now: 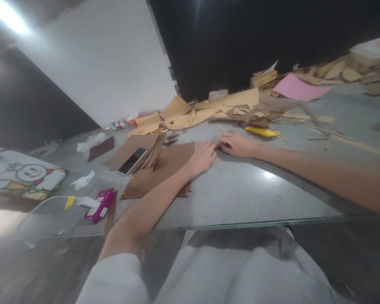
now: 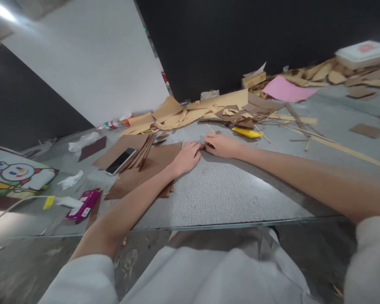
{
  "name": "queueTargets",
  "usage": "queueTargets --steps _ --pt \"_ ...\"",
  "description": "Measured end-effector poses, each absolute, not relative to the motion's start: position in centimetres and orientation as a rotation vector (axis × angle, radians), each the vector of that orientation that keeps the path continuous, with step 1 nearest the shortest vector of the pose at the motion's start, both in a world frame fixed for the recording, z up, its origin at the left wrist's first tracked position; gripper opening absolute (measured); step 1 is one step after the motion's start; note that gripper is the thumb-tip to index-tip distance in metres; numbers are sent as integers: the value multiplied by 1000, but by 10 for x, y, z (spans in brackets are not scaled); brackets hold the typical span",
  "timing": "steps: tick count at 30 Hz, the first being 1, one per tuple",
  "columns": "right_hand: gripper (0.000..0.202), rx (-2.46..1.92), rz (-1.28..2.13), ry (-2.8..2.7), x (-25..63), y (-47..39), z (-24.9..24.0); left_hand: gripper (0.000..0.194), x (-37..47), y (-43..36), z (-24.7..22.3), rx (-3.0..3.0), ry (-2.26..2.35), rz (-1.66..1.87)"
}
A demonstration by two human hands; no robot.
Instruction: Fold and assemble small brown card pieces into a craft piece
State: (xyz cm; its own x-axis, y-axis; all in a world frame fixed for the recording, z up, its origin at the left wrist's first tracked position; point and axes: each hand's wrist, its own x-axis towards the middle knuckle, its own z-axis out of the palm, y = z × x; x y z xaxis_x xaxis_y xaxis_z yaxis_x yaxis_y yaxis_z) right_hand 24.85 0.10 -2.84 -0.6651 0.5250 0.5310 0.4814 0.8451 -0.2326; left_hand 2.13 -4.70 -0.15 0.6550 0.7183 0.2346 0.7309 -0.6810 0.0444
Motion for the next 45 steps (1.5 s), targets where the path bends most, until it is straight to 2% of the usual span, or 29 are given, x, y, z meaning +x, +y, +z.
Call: queueTargets --steps 5,45 --pt "20 -739 22 -2428 248 -1 -26 27 21 -47 -2 -2800 -1225 -355" --pt "14 -812 155 -2428 247 -4 -24 27 21 -47 -2 -2821 -1241 -376"
